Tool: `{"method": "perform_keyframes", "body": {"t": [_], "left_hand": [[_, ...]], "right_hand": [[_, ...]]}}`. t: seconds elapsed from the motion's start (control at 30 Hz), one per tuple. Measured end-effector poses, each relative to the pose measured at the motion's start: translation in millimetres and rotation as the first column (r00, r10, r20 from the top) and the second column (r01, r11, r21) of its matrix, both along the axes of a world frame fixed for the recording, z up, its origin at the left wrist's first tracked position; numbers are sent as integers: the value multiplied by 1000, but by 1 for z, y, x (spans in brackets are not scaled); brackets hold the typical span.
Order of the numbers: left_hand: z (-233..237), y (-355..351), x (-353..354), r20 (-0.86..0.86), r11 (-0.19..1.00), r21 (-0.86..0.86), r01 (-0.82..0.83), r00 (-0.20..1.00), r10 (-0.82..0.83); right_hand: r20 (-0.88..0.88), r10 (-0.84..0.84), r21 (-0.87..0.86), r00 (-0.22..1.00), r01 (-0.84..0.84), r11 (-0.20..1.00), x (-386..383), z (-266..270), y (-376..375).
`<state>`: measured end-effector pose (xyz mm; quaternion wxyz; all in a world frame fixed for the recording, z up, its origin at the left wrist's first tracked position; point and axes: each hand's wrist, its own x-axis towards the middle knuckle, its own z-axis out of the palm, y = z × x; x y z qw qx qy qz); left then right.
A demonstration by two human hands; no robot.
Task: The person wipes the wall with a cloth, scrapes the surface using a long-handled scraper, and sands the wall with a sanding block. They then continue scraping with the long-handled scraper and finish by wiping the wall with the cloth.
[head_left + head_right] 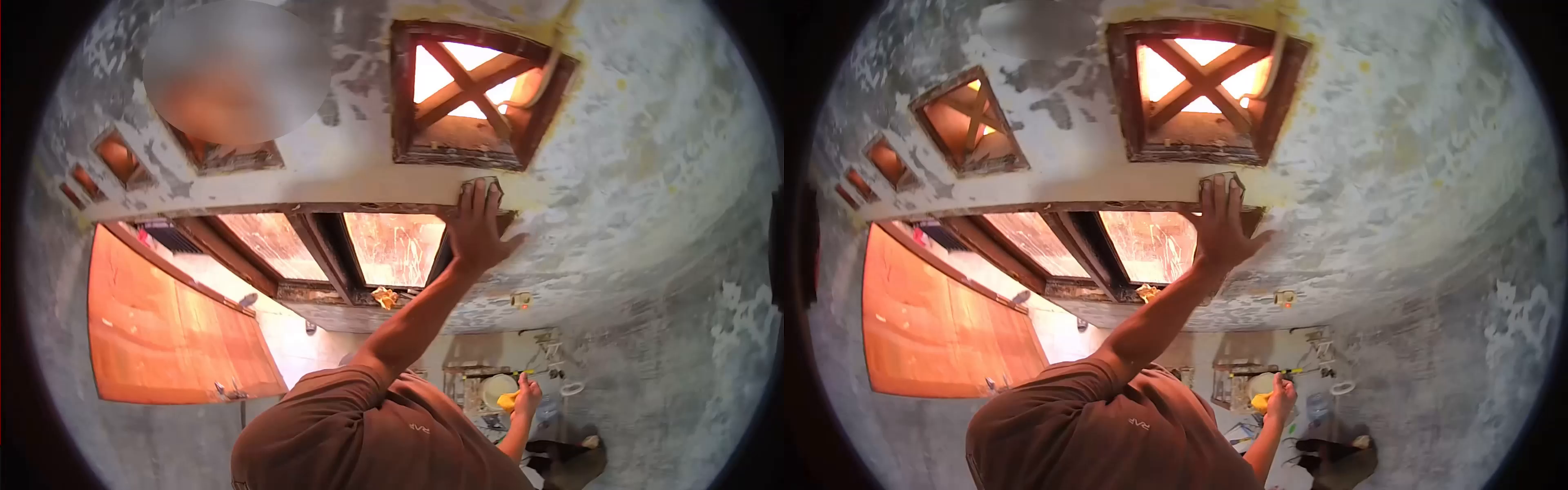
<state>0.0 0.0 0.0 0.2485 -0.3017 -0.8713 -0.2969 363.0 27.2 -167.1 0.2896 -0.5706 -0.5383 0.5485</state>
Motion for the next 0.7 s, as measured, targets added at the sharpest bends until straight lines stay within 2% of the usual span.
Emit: {"method": "perform_keyframes", "body": {"t": [0.07, 0.1, 0.17, 0.2, 0.23, 0.27, 0.3, 0.33, 0.37, 0.43, 0.47, 0.53, 0.57, 0.6, 0.63, 0.67, 0.7], "left_hand": [[-2, -10, 5, -7, 971, 235, -42, 999, 45], [-6, -124, -65, -47, 978, 46, -205, 977, 207], [-9, -137, -80, -51, 908, 79, -412, 908, 416], [-10, -115, -72, -12, 908, 98, -408, 912, 411], [-6, -100, -67, 57, 886, 338, -318, 946, 318], [0, -84, -61, 93, 793, 565, -227, 973, 213], [11, -62, -45, 183, 861, 440, -255, 964, 192], [16, -39, -34, -6, 900, 420, -114, 992, 128], [29, -22, -19, 6, 925, 379, -9, 1000, 8], [28, -10, -11, 22, 889, 454, -50, 999, 45], [24, -16, -14, 4, 914, 405, -23, 1000, 23], [30, -54, -26, -7, 955, 296, 33, 999, -32], [3, -68, -41, 16, 945, 322, -54, 999, 52], [-8, -94, -53, 68, 890, 442, -113, 993, 93], [-21, -122, -67, 4, 930, 196, -311, 949, 316], [-20, -153, -71, 38, 915, 269, -302, 952, 304], [-8, -181, -69, 109, 879, 445, -173, 984, 139]], "right_hand": [[128, 92, 81, 987, -103, 991, 28, 32, 42], [24, 103, -112, 994, -100, 989, -42, -14, -84], [67, 146, -49, 987, -143, 989, -16, 10, -48], [126, 113, -12, 986, -112, 994, 1, 18, -29], [138, 111, -11, 984, -110, 994, 11, 17, -28], [194, 59, -8, 979, -59, 998, 18, 15, -29], [248, 6, 6, 969, -8, 1000, 23, 13, -28], [219, -28, 5, 975, 27, 1000, 26, 9, -26], [176, -131, -2, 976, 134, 991, 22, 12, -27], [-7, -225, -218, 974, 218, 951, 13, 30, -26], [-3, -207, -213, 978, 202, 956, 11, 28, -21], [-247, 31, -298, 969, -106, 948, 7, 17, -18], [-253, 28, -310, 967, -109, 944, 1, 10, -14], [-287, 132, -299, 949, -220, 929, -11, 5, -8], [-324, 222, -284, 920, -319, 904, -26, 4, -8], [-377, 190, -324, 906, -322, 890, -44, 3, -8], [-425, 152, -359, 892, -321, 876, -65, 9, -7]]}}
